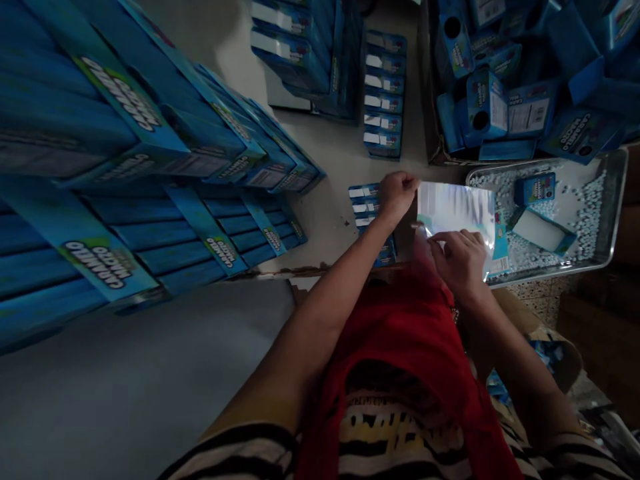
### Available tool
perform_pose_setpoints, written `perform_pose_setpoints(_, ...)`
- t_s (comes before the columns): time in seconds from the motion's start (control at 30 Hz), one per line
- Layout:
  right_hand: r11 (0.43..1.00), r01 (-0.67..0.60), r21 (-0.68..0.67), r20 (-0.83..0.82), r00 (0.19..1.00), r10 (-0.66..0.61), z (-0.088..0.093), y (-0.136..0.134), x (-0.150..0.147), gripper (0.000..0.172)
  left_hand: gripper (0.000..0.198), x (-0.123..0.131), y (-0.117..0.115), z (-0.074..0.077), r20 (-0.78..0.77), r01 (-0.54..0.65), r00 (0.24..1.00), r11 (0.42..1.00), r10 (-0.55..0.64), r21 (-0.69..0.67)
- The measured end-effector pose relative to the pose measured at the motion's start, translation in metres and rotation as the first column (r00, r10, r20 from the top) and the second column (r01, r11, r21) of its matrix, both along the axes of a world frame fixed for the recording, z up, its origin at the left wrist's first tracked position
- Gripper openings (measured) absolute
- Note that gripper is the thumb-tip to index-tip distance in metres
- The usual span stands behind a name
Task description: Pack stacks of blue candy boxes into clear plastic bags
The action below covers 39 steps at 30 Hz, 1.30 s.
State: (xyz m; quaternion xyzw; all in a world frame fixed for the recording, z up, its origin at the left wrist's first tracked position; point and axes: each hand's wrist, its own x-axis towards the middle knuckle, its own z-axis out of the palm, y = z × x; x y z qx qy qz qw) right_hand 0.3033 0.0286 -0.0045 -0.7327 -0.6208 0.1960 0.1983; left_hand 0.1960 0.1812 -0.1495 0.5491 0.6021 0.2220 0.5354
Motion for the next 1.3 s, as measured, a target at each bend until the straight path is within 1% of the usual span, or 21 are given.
perform_pose_setpoints(0.03,0.998,0.048,-0.028,-0.109,0.993,-0.05,0.015,-0.001,-0.002,0.017,0.012,0.001,0.008,-0.001,0.052,0.003,0.999,1.0,-0.003,0.005)
perform_pose_setpoints(0.07,0.993,0.087,-0.086,-0.235,0.966,-0.105,0.028,0.0,-0.006,0.015,0.01,-0.003,0.014,0.0,0.119,-0.001,0.993,1.0,-0.001,0.014)
perform_pose_setpoints(0.1,0.981,0.109,-0.162,-0.365,0.916,-0.163,0.038,0.0,-0.009,0.014,0.014,-0.01,0.018,0.003,0.192,-0.012,0.981,1.0,0.007,0.028)
perform_pose_setpoints(0.17,0.94,0.096,-0.326,-0.589,0.758,-0.281,0.049,0.003,-0.018,0.019,0.029,-0.039,0.016,0.018,0.312,-0.052,0.949,0.998,0.037,0.041)
perform_pose_setpoints(0.2,0.918,0.069,-0.391,-0.664,0.669,-0.333,0.049,0.005,-0.023,0.023,0.034,-0.058,0.009,0.029,0.354,-0.074,0.933,0.997,0.064,0.015)
perform_pose_setpoints(0.23,0.896,0.044,-0.441,-0.713,0.589,-0.38,0.047,0.007,-0.028,0.028,0.042,-0.079,-0.003,0.04,0.388,-0.093,0.916,0.994,0.105,-0.049)
perform_pose_setpoints(0.27,0.876,0.023,-0.481,-0.741,0.523,-0.421,0.042,0.009,-0.034,0.031,0.052,-0.099,-0.019,0.051,0.431,-0.094,0.889,0.983,0.154,-0.158)
perform_pose_setpoints(0.3,0.858,0.007,-0.514,-0.754,0.474,-0.455,0.037,0.01,-0.041,0.034,0.062,-0.118,-0.037,0.061,0.484,-0.083,0.848,0.955,0.217,-0.283)
perform_pose_setpoints(0.37,0.823,-0.018,-0.567,-0.755,0.411,-0.511,0.024,0.011,-0.052,0.038,0.081,-0.147,-0.074,0.074,0.578,-0.021,0.741,0.872,0.342,-0.489)
perform_pose_setpoints(0.4,0.808,-0.023,-0.589,-0.748,0.394,-0.534,0.016,0.011,-0.058,0.039,0.086,-0.156,-0.091,0.078,0.608,0.014,0.692,0.835,0.389,-0.55)
perform_pose_setpoints(0.43,0.796,-0.025,-0.605,-0.74,0.387,-0.55,0.009,0.011,-0.063,0.041,0.088,-0.162,-0.105,0.079,0.621,0.034,0.661,0.81,0.422,-0.586)
perform_pose_setpoints(0.47,0.786,-0.024,-0.618,-0.731,0.388,-0.562,0.001,0.01,-0.067,0.042,0.085,-0.164,-0.116,0.078,0.612,0.024,0.653,0.795,0.447,-0.606)
perform_pose_setpoints(0.53,0.77,-0.009,-0.638,-0.707,0.405,-0.58,-0.015,0.008,-0.074,0.045,0.072,-0.164,-0.13,0.074,0.533,-0.073,0.692,0.782,0.487,-0.619)
perform_pose_setpoints(0.63,0.754,0.066,-0.653,-0.656,0.447,-0.607,-0.037,0.005,-0.082,0.048,0.053,-0.159,-0.134,0.063,0.381,-0.227,0.763,0.768,0.523,-0.598)
perform_pose_setpoints(0.7,0.753,0.137,-0.644,-0.619,0.485,-0.618,-0.049,0.004,-0.088,0.047,0.048,-0.158,-0.133,0.056,0.335,-0.272,0.78,0.769,0.528,-0.579)
perform_pose_setpoints(0.8,0.77,0.231,-0.595,-0.545,0.588,-0.598,-0.065,0.005,-0.097,0.046,0.04,-0.159,-0.127,0.045,0.298,-0.32,0.799,0.788,0.523,-0.525)
perform_pose_setpoints(0.93,0.832,0.327,-0.448,-0.369,0.78,-0.505,-0.085,0.011,-0.105,0.044,0.02,-0.157,-0.115,0.034,0.193,-0.376,0.856,0.834,0.479,-0.404)
perform_pose_setpoints(1.0,0.853,0.334,-0.402,-0.29,0.837,-0.464,-0.092,0.014,-0.107,0.043,0.011,-0.154,-0.109,0.031,0.143,-0.393,0.873,0.847,0.466,-0.357)
perform_pose_setpoints(1.03,0.855,0.333,-0.397,-0.267,0.849,-0.455,-0.095,0.015,-0.108,0.043,0.009,-0.153,-0.107,0.03,0.132,-0.397,0.876,0.848,0.465,-0.351)
perform_pose_setpoints(1.2,0.862,0.328,-0.387,-0.234,0.869,-0.435,-0.102,0.018,-0.109,0.039,0.008,-0.152,-0.103,0.028,0.142,-0.414,0.854,0.818,0.501,-0.399)
perform_pose_setpoints(1.3,0.867,0.328,-0.375,-0.21,0.881,-0.424,-0.101,0.02,-0.108,0.036,0.009,-0.152,-0.104,0.028,0.145,-0.406,0.857,0.82,0.495,-0.405)
